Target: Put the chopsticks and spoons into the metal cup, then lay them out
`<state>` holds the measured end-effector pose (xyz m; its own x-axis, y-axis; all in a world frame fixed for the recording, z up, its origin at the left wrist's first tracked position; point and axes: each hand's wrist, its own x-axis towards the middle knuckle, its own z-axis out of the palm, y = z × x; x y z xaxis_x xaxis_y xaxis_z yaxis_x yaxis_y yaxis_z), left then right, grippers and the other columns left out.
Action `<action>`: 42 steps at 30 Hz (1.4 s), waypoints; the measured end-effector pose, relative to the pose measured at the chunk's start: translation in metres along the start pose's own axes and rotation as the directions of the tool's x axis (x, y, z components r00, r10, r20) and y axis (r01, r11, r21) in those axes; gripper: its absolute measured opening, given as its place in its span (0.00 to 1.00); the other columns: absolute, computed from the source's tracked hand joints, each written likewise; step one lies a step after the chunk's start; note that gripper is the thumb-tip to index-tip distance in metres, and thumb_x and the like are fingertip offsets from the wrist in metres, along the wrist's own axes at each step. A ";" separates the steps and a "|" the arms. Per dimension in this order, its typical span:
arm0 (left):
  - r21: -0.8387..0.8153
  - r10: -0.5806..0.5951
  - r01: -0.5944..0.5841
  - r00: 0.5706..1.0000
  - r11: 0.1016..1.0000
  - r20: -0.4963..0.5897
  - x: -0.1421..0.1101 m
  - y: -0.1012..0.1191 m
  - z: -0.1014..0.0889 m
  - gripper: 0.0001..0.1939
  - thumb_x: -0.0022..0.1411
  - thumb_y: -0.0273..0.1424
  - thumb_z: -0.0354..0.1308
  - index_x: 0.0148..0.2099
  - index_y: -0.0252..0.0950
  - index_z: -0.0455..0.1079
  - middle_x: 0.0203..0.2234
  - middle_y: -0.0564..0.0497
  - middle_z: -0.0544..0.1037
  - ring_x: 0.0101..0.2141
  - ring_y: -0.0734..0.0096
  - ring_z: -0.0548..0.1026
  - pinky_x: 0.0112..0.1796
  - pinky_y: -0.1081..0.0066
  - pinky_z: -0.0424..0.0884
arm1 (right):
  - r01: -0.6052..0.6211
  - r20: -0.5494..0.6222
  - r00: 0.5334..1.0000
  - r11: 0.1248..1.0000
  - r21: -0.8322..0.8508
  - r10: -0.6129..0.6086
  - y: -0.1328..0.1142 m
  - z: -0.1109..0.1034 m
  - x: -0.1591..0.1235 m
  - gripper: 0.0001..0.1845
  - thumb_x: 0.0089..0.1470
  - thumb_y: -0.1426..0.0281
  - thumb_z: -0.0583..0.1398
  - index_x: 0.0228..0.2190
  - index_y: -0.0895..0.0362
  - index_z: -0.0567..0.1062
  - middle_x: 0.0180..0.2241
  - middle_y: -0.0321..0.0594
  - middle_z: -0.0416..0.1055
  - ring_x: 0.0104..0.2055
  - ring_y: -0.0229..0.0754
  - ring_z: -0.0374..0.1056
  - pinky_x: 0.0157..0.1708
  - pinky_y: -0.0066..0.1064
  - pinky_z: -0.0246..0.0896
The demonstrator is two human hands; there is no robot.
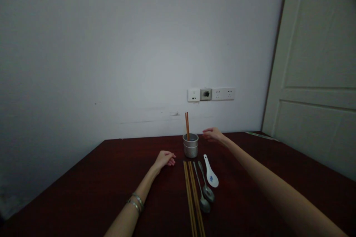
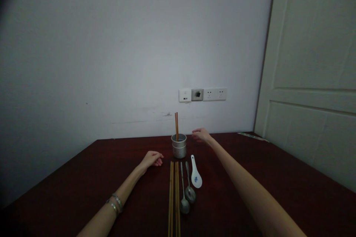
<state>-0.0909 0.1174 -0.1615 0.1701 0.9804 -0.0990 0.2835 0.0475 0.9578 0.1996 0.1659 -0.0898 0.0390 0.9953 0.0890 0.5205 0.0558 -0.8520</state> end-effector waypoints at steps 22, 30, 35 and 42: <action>0.182 -0.020 0.034 0.996 0.983 -0.081 -0.026 0.045 -0.006 0.06 0.51 0.30 0.53 0.29 0.31 0.66 0.20 0.50 0.74 0.19 0.76 0.72 0.20 0.78 0.66 | 0.088 -0.112 0.966 0.702 -0.707 -0.234 0.086 0.032 -0.122 0.22 0.53 0.65 0.47 0.46 0.60 0.68 0.52 0.49 0.61 0.56 0.49 0.52 0.52 0.40 0.45; 0.502 -0.039 -0.017 0.994 0.865 0.100 -0.052 0.056 0.026 0.06 0.46 0.29 0.55 0.23 0.30 0.67 0.18 0.47 0.74 0.17 0.73 0.71 0.19 0.75 0.67 | 0.089 -0.103 0.970 0.712 -0.696 -0.222 0.087 0.032 -0.123 0.22 0.52 0.66 0.47 0.46 0.61 0.67 0.52 0.50 0.60 0.57 0.50 0.51 0.52 0.42 0.44; 0.637 -0.147 0.015 0.977 0.771 0.156 -0.063 0.054 0.045 0.11 0.47 0.31 0.53 0.17 0.31 0.63 0.12 0.48 0.70 0.14 0.71 0.69 0.20 0.69 0.68 | 0.095 -0.104 0.969 0.725 -0.682 -0.225 0.089 0.031 -0.123 0.23 0.52 0.66 0.47 0.47 0.60 0.67 0.53 0.49 0.60 0.57 0.49 0.51 0.53 0.42 0.44; 0.785 -0.058 0.009 0.998 0.619 0.034 -0.063 0.058 0.059 0.16 0.47 0.33 0.52 0.12 0.33 0.62 0.06 0.51 0.63 0.14 0.72 0.68 0.25 0.70 0.68 | 0.089 -0.107 0.971 0.741 -0.665 -0.212 0.090 0.030 -0.122 0.23 0.52 0.65 0.47 0.47 0.59 0.67 0.53 0.48 0.60 0.57 0.49 0.51 0.53 0.41 0.43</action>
<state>-0.0291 0.0470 -0.1158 0.1857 0.9688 -0.1638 0.9183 -0.1118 0.3798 0.2158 0.0517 -0.1926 0.0188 0.9463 0.3226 0.9568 0.0766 -0.2805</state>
